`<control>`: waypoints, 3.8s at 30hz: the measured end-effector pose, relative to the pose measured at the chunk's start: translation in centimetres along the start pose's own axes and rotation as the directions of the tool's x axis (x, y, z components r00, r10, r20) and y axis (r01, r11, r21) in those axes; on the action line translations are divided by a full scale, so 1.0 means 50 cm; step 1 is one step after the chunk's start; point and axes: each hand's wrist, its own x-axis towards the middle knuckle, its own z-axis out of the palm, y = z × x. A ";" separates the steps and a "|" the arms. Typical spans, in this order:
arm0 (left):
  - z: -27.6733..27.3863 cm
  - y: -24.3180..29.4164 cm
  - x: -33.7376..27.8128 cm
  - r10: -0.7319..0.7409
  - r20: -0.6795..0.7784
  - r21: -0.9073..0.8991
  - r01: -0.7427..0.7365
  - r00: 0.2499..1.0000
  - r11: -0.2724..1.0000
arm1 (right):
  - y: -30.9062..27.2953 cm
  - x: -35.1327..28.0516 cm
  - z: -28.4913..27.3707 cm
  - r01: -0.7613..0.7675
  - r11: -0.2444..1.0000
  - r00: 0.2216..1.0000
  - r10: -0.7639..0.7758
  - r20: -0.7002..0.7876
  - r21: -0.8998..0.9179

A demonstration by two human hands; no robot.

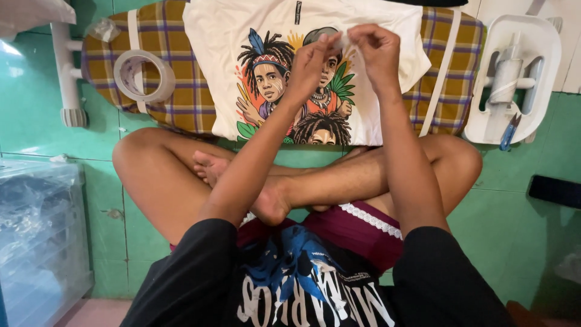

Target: Applying small strips of adhesive tape to a graphic design on a white t-shirt to prepare it for printing or heat pressing.

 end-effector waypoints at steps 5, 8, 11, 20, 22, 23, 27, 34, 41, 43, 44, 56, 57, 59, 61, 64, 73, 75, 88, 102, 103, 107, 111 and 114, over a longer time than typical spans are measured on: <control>-0.030 -0.056 0.015 0.221 -0.037 0.470 -0.178 0.975 0.865 | -0.040 0.012 -0.042 -0.081 0.996 0.995 0.083 0.048 -0.039; -0.043 -0.092 0.031 0.359 0.113 0.710 -0.328 0.926 0.623 | -0.062 0.011 -0.041 -0.094 0.937 0.954 0.181 0.238 -0.335; -0.036 -0.114 0.044 0.349 0.108 0.767 -0.301 0.931 0.567 | -0.030 0.020 -0.035 0.013 0.878 0.935 0.159 0.317 -0.478; -0.026 -0.090 0.040 0.386 0.023 0.781 -0.258 0.922 0.569 | -0.011 0.054 -0.030 0.113 0.840 0.909 0.128 0.397 -0.530; -0.024 -0.078 0.037 0.381 0.014 0.774 -0.251 0.925 0.581 | 0.003 0.056 -0.030 0.098 0.858 0.909 0.129 0.396 -0.504; -0.024 -0.071 0.035 0.402 0.020 0.774 -0.268 0.916 0.573 | 0.016 0.058 -0.031 0.144 0.860 0.910 0.079 0.407 -0.490; -0.017 -0.084 0.039 0.387 0.008 0.811 -0.233 0.922 0.537 | 0.032 0.058 -0.026 0.249 0.828 0.899 -0.004 0.437 -0.503; -0.020 -0.106 0.054 0.284 0.067 0.887 -0.187 0.957 0.422 | 0.030 0.054 -0.025 0.382 0.659 0.883 -0.054 0.466 -0.648; -0.032 -0.101 0.063 0.176 0.102 0.890 -0.169 0.979 0.423 | 0.089 0.049 -0.012 0.481 0.413 0.877 -0.248 0.412 -0.774; -0.032 -0.105 0.066 0.178 0.101 0.889 -0.169 0.979 0.426 | 0.066 0.050 -0.016 0.459 0.449 0.888 -0.264 0.377 -0.766; -0.035 -0.110 0.065 0.202 0.111 0.895 -0.186 0.973 0.404 | 0.044 0.052 -0.019 0.426 0.545 0.899 -0.169 0.403 -0.722; -0.046 -0.116 0.057 0.259 0.167 0.879 -0.263 0.951 0.398 | 0.047 0.048 -0.011 0.306 0.686 0.935 -0.089 0.342 -0.660; -0.050 -0.114 0.054 0.297 0.208 0.861 -0.319 0.932 0.397 | 0.024 0.051 -0.015 0.291 0.793 0.922 -0.082 0.379 -0.535; -0.051 -0.104 0.053 0.217 0.243 0.897 -0.305 0.945 0.320 | 0.024 0.048 -0.024 0.327 0.796 0.919 -0.142 0.369 -0.509; -0.052 -0.088 0.044 0.132 0.271 0.924 -0.296 0.954 0.244 | 0.025 0.038 -0.027 0.361 0.796 0.913 -0.196 0.358 -0.485; -0.048 -0.058 0.039 0.003 0.245 0.943 -0.239 0.970 0.231 | 0.015 0.025 -0.032 0.399 0.727 0.905 -0.217 0.365 -0.559; -0.048 -0.058 0.033 -0.068 0.221 0.953 -0.201 0.973 0.224 | -0.043 -0.017 -0.057 0.442 0.622 0.894 -0.246 0.375 -0.646; -0.050 -0.071 0.037 -0.024 0.215 0.953 -0.205 0.976 0.225 | -0.034 -0.007 -0.060 0.314 0.760 0.939 -0.162 0.303 -0.569; -0.081 -0.111 0.049 0.155 0.141 0.928 -0.185 0.978 0.324 | -0.051 0.018 0.008 -0.003 0.880 0.977 0.105 0.188 -0.475; -0.074 -0.125 0.052 0.185 0.066 0.909 -0.136 0.980 0.394 | 0.020 0.027 0.026 0.371 0.730 0.914 -0.179 0.363 -0.575; -0.072 -0.119 0.055 0.187 0.066 0.909 -0.137 0.980 0.394 | 0.027 0.030 0.025 0.372 0.729 0.914 -0.180 0.363 -0.575; -0.069 -0.114 0.047 0.180 0.043 0.898 -0.117 0.983 0.424 | 0.047 0.024 0.034 0.372 0.624 0.923 -0.172 0.344 -0.687; -0.065 -0.110 0.055 0.155 0.039 0.907 -0.100 0.987 0.408 | 0.078 0.037 0.034 0.401 0.580 0.916 -0.254 0.310 -0.709; -0.066 -0.108 0.053 0.194 0.041 0.912 -0.116 0.980 0.394 | 0.046 0.040 0.021 0.370 0.697 0.919 -0.175 0.354 -0.615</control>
